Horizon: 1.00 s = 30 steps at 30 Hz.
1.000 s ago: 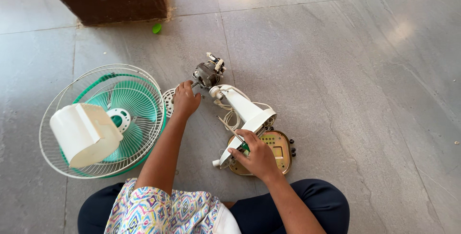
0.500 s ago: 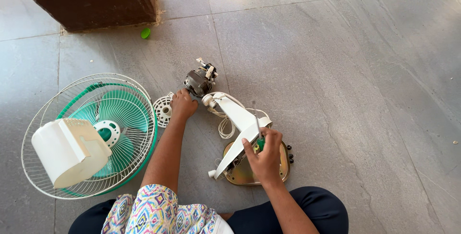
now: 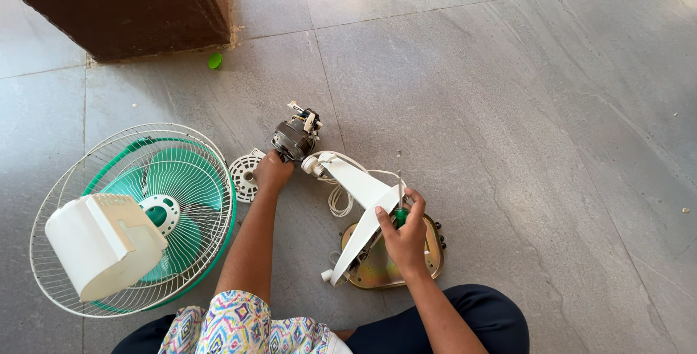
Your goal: The person sits on the floor and uses a screwdriver to remove screws from the base of a disassembled pedestal fan. They remove the bottom metal cover, exposing the internal wiring, and then detach the motor assembly from the fan stand.
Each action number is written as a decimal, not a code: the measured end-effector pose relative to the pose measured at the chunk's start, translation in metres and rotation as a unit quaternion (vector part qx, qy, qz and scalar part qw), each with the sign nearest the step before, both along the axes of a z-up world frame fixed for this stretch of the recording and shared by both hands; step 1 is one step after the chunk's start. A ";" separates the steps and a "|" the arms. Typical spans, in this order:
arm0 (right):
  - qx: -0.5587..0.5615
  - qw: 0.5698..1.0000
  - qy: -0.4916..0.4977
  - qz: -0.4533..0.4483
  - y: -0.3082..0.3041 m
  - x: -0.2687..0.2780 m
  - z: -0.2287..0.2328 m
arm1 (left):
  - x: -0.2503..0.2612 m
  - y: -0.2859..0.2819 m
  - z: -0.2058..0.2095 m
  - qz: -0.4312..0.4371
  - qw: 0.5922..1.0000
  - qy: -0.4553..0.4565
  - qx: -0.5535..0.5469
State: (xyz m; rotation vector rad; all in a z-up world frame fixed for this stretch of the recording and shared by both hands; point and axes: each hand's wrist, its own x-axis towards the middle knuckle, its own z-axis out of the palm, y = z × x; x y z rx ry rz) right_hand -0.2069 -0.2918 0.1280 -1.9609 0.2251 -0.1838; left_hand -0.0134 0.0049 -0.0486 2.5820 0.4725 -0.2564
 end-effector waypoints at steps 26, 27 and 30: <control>0.095 0.989 -0.114 -0.022 -0.010 -0.012 0.005 | -0.085 -0.015 0.031 0.232 0.954 -0.041 -0.185; 0.091 0.988 -0.119 -0.028 -0.012 -0.013 0.007 | -0.089 -0.016 0.031 0.239 0.946 -0.071 -0.205; 0.042 0.986 -0.161 -0.003 -0.016 -0.017 0.014 | -0.098 -0.017 0.025 0.251 0.899 -0.180 -0.311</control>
